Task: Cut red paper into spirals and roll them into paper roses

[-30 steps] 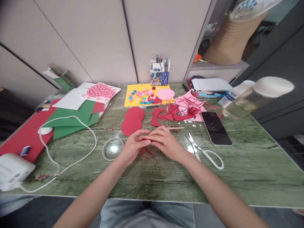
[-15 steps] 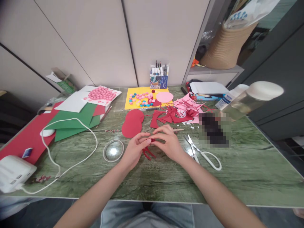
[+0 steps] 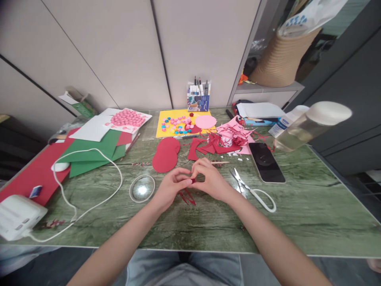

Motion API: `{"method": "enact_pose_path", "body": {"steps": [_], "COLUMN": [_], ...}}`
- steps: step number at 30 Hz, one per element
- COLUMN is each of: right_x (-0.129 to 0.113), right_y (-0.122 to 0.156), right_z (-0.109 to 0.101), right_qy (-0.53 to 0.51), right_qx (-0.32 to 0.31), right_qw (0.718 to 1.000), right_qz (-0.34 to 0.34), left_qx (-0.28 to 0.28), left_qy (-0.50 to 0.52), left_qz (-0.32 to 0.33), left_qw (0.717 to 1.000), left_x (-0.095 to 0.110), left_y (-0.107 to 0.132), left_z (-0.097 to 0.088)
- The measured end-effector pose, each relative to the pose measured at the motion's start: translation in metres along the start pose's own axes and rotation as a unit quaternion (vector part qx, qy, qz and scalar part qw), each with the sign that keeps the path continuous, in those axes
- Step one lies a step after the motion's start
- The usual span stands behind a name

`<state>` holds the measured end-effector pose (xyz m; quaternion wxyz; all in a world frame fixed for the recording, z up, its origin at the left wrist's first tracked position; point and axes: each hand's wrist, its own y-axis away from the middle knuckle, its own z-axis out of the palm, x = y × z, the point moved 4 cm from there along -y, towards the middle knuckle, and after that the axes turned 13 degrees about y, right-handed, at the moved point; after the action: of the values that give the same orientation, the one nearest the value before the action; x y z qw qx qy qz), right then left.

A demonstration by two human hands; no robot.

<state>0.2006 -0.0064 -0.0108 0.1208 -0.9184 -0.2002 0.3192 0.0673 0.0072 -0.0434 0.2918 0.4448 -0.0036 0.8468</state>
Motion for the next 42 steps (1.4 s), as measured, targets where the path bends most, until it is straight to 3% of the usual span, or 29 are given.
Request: {"method": "enact_pose_path", "body": {"steps": [10,22,30,42], "right_x": [0.004,-0.001,0.003,0.004], "right_y": [0.001,0.001,0.001,0.001], "right_z": [-0.002,0.008,0.003,0.004], "right_qy": [-0.001,0.044,0.044,0.026], "right_qx": [0.040,0.014,0.066,0.031], "right_qw": [0.999,0.999,0.997,0.999], "right_qz": [-0.019,-0.024,-0.004,0.000], "left_qx": [0.014,0.014,0.010,-0.002], "left_qy": [0.024,0.025,0.093,0.064], "left_qz": [0.036,0.045,0.013,0.019], "left_qw": [0.999,0.999,0.996,0.998], "left_x": [0.003,0.003,0.007,0.005], "left_y": [-0.002,-0.003,0.001,0.002], "left_z": [-0.006,-0.006,0.000,0.001]}}
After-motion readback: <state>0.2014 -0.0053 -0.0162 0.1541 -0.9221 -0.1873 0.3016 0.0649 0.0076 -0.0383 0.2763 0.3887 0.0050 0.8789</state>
